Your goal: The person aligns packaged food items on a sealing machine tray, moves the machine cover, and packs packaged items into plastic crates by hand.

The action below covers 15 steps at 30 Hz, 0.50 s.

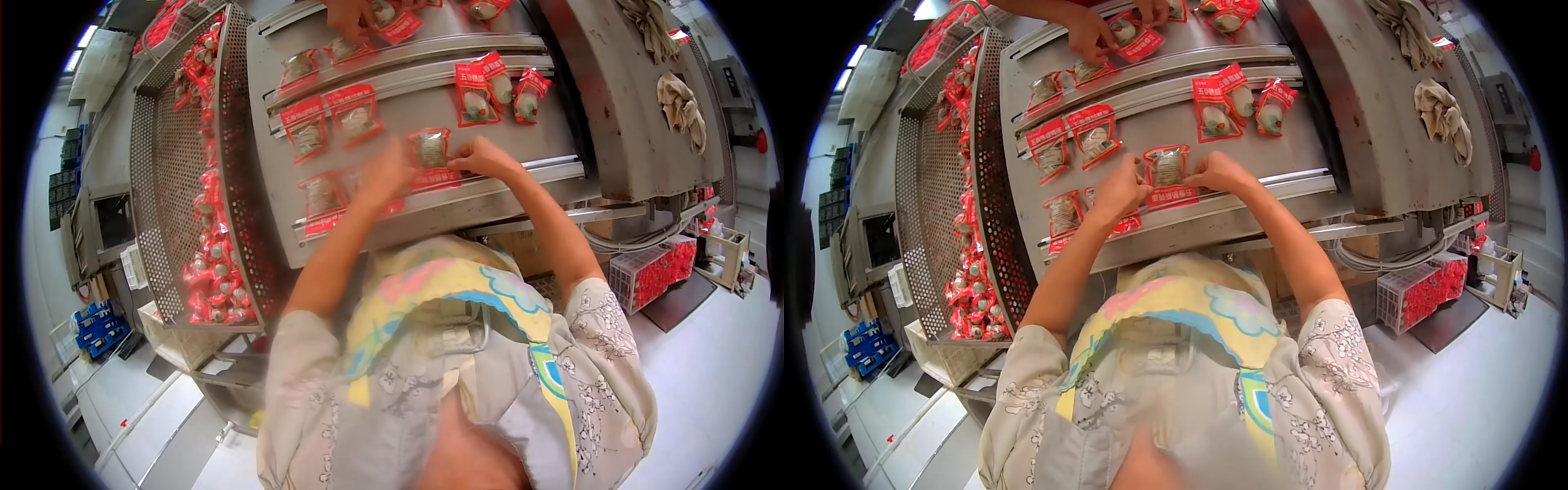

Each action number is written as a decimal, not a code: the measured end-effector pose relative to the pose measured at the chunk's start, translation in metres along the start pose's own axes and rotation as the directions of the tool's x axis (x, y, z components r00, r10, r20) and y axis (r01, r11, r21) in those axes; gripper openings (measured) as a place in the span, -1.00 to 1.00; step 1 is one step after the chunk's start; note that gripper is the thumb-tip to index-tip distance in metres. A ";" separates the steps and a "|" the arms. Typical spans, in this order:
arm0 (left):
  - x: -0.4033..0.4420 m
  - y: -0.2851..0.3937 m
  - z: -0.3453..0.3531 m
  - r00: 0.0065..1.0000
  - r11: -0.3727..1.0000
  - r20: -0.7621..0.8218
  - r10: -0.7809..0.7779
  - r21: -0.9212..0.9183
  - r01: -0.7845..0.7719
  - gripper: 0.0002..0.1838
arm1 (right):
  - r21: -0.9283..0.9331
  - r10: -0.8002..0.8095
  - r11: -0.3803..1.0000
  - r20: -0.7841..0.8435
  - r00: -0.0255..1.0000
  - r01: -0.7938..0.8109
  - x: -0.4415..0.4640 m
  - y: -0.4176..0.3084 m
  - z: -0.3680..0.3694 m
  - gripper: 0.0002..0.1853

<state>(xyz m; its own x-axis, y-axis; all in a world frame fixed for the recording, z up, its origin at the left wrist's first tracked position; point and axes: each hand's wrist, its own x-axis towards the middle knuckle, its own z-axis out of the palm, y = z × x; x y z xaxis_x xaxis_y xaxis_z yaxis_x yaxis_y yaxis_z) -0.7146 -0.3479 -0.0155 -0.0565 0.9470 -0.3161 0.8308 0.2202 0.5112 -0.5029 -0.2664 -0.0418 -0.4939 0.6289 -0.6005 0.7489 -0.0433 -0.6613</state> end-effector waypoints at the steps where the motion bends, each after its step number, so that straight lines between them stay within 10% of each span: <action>1: -0.002 0.004 -0.001 1.000 1.000 -0.018 0.002 0.021 -0.002 -0.46 | 0.014 0.000 1.000 -0.020 1.000 0.000 0.001 0.002 0.003 -0.69; 4: 0.005 0.003 0.012 0.999 0.949 -0.003 -0.032 0.313 0.032 -0.55 | -0.162 -0.150 0.977 -0.061 0.987 0.139 -0.003 0.001 0.009 -0.66; 13: -0.036 0.027 -0.011 0.989 0.976 -0.111 0.094 0.205 -0.070 -0.59 | -0.029 -0.057 0.998 -0.050 0.997 0.056 -0.003 0.005 0.006 -0.71; 15: -0.047 0.028 -0.006 0.909 0.926 -0.189 0.371 0.153 -0.346 -0.64 | -0.018 -0.055 0.998 -0.050 0.997 0.054 -0.006 0.002 0.006 -0.71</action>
<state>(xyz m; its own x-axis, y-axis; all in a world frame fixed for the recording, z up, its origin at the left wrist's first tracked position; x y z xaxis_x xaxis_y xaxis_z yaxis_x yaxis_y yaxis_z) -0.6918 -0.3847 0.0185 0.1519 0.9870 0.0529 0.8733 -0.1591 0.4605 -0.5017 -0.2749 -0.0424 -0.5115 0.6682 -0.5403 0.7291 0.0048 -0.6844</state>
